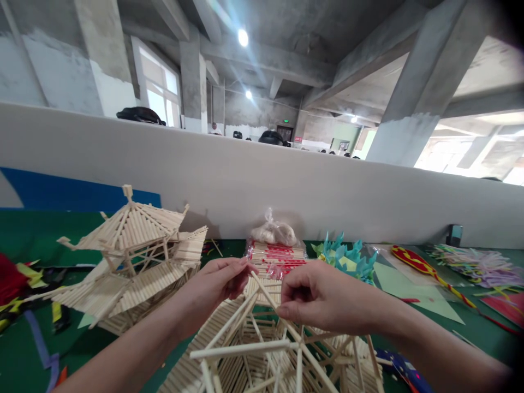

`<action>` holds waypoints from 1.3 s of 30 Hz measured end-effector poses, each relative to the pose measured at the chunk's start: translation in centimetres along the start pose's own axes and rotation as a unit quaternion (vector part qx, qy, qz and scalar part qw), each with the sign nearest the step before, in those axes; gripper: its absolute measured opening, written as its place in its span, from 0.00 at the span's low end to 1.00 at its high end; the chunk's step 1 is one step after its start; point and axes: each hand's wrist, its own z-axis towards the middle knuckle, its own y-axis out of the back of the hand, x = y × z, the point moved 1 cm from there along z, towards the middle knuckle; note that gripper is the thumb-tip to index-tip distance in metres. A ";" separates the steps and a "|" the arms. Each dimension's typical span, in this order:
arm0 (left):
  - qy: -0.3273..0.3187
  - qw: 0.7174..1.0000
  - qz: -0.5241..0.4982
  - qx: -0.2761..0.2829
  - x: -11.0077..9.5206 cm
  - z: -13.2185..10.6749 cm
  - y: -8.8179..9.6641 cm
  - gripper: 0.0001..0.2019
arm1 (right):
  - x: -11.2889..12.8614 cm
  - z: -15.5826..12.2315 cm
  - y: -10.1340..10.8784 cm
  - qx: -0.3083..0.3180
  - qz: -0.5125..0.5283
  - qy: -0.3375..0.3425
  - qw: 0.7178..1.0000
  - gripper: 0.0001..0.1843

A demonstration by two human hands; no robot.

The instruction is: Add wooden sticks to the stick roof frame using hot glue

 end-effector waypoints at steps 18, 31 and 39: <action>-0.015 0.998 0.050 0.031 -0.2 0.0 -0.5 0.12 | -0.1 -0.1 -0.5 0.002 -0.008 -0.017 1.000 0.09; -0.010 0.998 0.055 0.036 -0.3 0.1 -0.6 0.12 | 0.4 0.0 -0.4 -0.013 -0.005 -0.020 1.000 0.07; -0.008 0.998 0.052 0.038 -0.2 0.1 -0.5 0.13 | 0.2 0.2 -0.5 -0.008 0.023 -0.024 0.999 0.06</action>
